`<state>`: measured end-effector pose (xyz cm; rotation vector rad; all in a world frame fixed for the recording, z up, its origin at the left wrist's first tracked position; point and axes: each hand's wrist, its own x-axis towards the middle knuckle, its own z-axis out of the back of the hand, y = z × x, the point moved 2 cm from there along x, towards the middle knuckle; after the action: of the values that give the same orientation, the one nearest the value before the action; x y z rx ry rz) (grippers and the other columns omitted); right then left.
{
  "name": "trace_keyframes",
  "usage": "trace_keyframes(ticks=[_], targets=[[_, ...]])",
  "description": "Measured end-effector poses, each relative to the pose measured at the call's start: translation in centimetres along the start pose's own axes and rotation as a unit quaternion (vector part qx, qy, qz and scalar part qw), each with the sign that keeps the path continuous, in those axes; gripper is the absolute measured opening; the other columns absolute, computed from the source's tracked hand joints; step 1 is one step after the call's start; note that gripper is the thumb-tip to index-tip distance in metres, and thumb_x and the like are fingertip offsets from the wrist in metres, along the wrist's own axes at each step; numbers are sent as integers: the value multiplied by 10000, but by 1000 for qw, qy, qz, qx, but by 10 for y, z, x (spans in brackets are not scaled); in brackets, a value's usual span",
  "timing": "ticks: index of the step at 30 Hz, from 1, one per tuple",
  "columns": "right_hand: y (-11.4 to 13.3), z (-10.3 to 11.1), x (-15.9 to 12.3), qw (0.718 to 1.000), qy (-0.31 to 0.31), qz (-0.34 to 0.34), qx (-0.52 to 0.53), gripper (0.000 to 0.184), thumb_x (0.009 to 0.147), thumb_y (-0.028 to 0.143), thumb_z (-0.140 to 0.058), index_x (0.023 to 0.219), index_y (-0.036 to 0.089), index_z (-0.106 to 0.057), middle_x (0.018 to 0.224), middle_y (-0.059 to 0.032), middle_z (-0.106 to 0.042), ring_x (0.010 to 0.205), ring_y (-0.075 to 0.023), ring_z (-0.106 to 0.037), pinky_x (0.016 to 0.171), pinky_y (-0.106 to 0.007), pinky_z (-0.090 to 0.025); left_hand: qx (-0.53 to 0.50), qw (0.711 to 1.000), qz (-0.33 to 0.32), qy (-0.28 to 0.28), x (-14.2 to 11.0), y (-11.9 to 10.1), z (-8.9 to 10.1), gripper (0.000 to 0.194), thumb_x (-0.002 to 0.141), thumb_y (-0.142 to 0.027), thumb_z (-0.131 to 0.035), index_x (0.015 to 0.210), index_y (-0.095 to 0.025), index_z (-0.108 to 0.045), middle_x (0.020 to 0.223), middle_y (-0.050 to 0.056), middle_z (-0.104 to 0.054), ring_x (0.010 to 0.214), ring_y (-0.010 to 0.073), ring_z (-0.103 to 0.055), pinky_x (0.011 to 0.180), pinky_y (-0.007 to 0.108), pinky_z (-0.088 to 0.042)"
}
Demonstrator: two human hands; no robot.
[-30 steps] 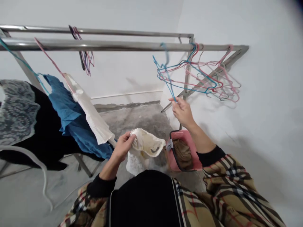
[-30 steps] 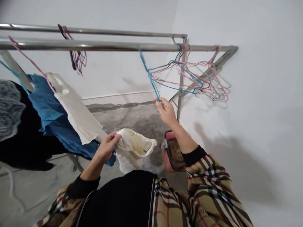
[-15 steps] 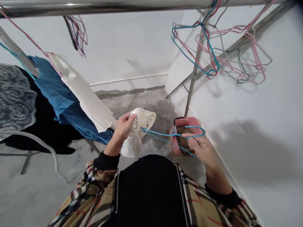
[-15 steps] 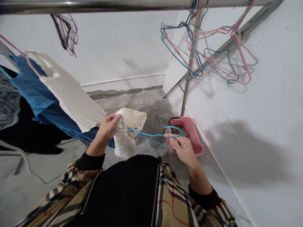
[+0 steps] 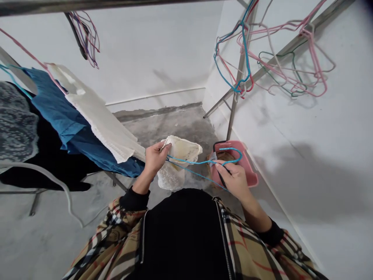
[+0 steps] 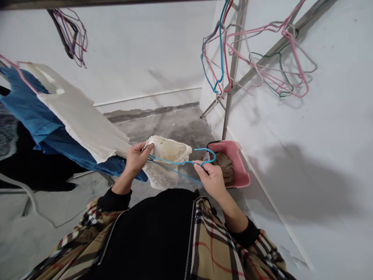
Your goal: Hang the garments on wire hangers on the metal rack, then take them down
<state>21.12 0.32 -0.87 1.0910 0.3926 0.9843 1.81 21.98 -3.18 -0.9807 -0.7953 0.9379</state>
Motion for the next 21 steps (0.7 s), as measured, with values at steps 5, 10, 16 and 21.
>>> trace_keyframes(ticks=[5,10,16,21], targets=[[1,3,1,1000,-3,2,3,256,884,388,-567,958,242,-764,801,-24,-754,744,-206,-699,659,-312,-550,93,995,-35,-23,0,5,6,289,811,-401,-606,866,-161,-757,765,23,-727,729,183,-627,719,249,-445],[2,2,4,1000,-4,0,15,254,878,380,-565,934,234,-765,859,-23,-765,751,-198,-703,701,-314,-559,93,995,-31,-19,0,4,5,295,809,-395,-606,919,-168,-759,823,30,-746,745,191,-643,698,247,-447],[1,-23,3,999,-29,-9,22,275,871,387,-550,928,223,-762,880,-37,-764,765,-204,-705,715,-326,-563,148,986,-70,10,-10,-2,-11,284,845,-398,-567,877,-188,-756,731,36,-687,684,172,-595,652,247,-407],[-11,-55,10,996,-38,-33,73,293,875,416,-541,908,208,-745,856,-35,-751,812,-207,-694,754,-325,-555,208,963,-152,73,-35,-12,-34,296,874,-383,-532,956,-212,-759,675,48,-614,635,156,-542,607,248,-363]])
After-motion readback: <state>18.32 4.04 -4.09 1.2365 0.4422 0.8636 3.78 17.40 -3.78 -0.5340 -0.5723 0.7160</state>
